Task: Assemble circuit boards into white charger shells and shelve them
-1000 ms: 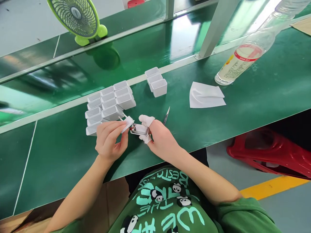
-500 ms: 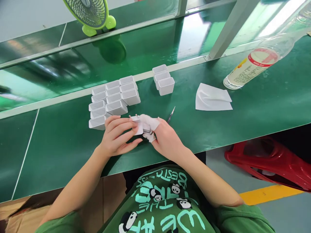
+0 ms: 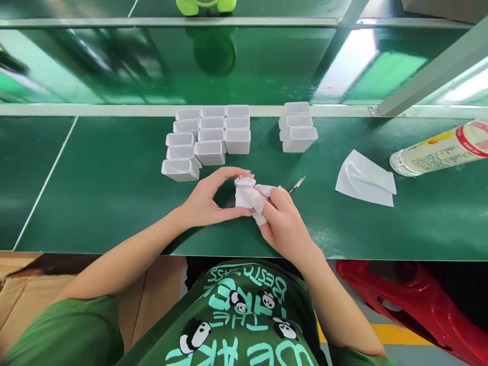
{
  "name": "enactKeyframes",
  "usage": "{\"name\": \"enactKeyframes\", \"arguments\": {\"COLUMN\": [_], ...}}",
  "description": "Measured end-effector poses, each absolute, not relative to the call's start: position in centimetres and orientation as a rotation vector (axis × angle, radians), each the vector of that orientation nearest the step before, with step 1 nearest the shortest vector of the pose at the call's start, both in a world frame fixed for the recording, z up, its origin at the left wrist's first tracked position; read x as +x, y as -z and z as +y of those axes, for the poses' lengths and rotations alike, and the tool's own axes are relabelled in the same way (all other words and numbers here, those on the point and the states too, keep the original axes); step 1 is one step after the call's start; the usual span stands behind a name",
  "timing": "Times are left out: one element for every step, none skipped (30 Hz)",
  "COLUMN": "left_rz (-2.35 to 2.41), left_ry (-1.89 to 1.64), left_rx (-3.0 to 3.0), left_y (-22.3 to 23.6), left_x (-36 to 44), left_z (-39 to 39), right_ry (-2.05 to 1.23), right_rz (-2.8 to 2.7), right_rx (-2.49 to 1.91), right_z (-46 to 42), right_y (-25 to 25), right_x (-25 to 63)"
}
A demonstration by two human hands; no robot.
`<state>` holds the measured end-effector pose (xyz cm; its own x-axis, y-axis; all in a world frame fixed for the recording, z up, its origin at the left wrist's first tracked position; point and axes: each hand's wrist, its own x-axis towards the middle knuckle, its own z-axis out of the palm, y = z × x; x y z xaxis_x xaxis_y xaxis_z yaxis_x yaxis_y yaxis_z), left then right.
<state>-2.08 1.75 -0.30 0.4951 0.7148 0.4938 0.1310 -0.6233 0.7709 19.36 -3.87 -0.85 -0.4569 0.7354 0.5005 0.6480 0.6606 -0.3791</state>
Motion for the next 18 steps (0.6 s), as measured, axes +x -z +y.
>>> {"name": "enactKeyframes", "arguments": {"left_rz": [0.673, 0.646, 0.612, 0.578, 0.555, 0.542, 0.539, 0.542, 0.546, 0.563, 0.583, 0.601, 0.612, 0.618, 0.618, 0.615, 0.609, 0.61], "left_ry": [-1.136, -1.185, -1.249, -1.313, -1.367, -1.408, -1.431, -1.439, -1.441, -1.426, -1.394, -1.344, -1.281, -1.205, -1.13, -1.065, -1.023, -1.0], "left_rx": [2.042, 2.022, 2.005, 1.996, 1.992, 1.994, 2.001, 2.01, 2.021, 2.029, 2.04, 2.054, 2.068, 2.084, 2.102, 2.125, 2.149, 2.17], "left_y": [0.4, 0.4, 0.5, 0.6, 0.6, 0.7, 0.7, 0.7, 0.7, 0.6, 0.5, 0.4, 0.3, 0.2, 0.2, 0.2, 0.3, 0.4], "left_x": [-2.2, -2.2, -2.3, -2.4, -2.5, -2.6, -2.7, -2.7, -2.7, -2.7, -2.7, -2.7, -2.6, -2.5, -2.4, -2.3, -2.2, -2.1], "left_z": [1.8, 1.9, 1.9, 2.0, 2.1, 2.2, 2.2, 2.2, 2.2, 2.2, 2.1, 2.0, 1.9, 1.8, 1.7, 1.6, 1.6, 1.5], "right_ry": [-0.178, -0.173, -0.16, -0.143, -0.125, -0.112, -0.11, -0.112, -0.114, -0.117, -0.114, -0.1, -0.083, -0.063, -0.054, -0.058, -0.068, -0.088], "right_rz": [-2.226, -2.2, -2.144, -2.078, -2.026, -2.005, -2.024, -2.074, -2.138, -2.183, -2.178, -2.134, -2.093, -2.065, -2.066, -2.093, -2.136, -2.18], "right_rx": [-1.066, -1.07, -1.081, -1.087, -1.085, -1.083, -1.084, -1.088, -1.09, -1.095, -1.114, -1.133, -1.143, -1.144, -1.144, -1.15, -1.157, -1.161], "right_z": [-4.0, -4.1, -4.2, -4.3, -4.3, -4.4, -4.4, -4.4, -4.4, -4.5, -4.6, -4.7, -4.9, -5.0, -5.1, -5.1, -5.0, -5.0], "right_y": [0.7, 0.5, 0.5, 0.5, 0.6, 0.7, 0.8, 0.9, 0.9, 0.9, 0.9, 0.8, 0.8, 0.8, 0.9, 1.1, 1.3, 1.5], "right_x": [19.5, 19.5, 19.6, 19.6, 19.6, 19.6, 19.5, 19.5, 19.4, 19.4, 19.4, 19.4, 19.4, 19.4, 19.4, 19.4, 19.4, 19.4]}}
